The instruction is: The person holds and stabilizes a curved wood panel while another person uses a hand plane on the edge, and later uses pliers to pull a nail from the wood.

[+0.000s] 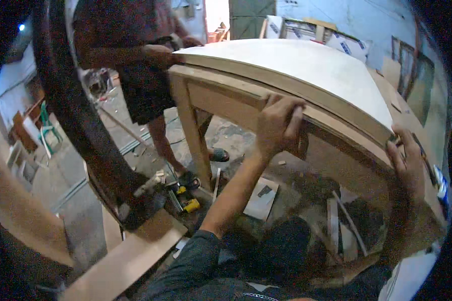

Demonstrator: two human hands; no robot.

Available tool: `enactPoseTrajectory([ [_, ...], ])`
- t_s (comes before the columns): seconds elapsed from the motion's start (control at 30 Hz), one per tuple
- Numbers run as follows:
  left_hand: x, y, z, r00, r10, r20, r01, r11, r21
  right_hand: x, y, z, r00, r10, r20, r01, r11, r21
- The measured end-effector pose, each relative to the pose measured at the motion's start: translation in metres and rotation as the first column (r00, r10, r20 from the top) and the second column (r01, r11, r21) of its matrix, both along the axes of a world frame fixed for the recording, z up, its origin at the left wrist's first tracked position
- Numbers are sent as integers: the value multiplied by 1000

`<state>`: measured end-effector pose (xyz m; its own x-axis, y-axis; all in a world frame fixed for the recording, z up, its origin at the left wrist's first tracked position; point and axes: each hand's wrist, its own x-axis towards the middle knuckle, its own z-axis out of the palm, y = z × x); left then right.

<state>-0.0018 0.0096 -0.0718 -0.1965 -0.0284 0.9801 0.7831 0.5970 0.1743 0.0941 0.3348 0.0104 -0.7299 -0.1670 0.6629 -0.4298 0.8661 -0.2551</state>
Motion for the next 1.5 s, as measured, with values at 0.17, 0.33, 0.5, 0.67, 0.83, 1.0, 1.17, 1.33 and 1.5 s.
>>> enactPoseTrajectory([
  [0.17,-6,2,1,999,-35,21,35,999,5,6,2,4,999,-35,-42,36,999,16],
  [0.33,0,4,9,999,24,24,-23,999,-31,-2,12,4,983,-163,-88,172,979,113],
  [0.5,2,4,8,1000,5,-2,-5,999,-43,-4,21,1,976,-125,-177,160,968,195],
  [0.67,-1,4,9,997,-62,54,60,998,32,-15,19,-3,952,-15,-305,89,969,231],
  [0.83,1,-9,40,965,46,258,-86,986,145,-8,21,0,984,-64,-164,84,989,120],
  [1.0,-26,-32,84,974,221,-55,-221,860,-461,-4,18,10,988,-66,-138,92,977,194],
  [1.17,-39,-40,92,959,94,267,16,923,-384,-13,24,18,972,33,-234,40,953,300],
  [1.33,-43,-44,91,964,126,233,-19,911,-413,-17,30,15,969,12,-246,64,953,298],
  [1.5,-47,-45,87,973,167,160,-82,895,-438,-17,28,13,945,-43,-324,121,967,223],
])
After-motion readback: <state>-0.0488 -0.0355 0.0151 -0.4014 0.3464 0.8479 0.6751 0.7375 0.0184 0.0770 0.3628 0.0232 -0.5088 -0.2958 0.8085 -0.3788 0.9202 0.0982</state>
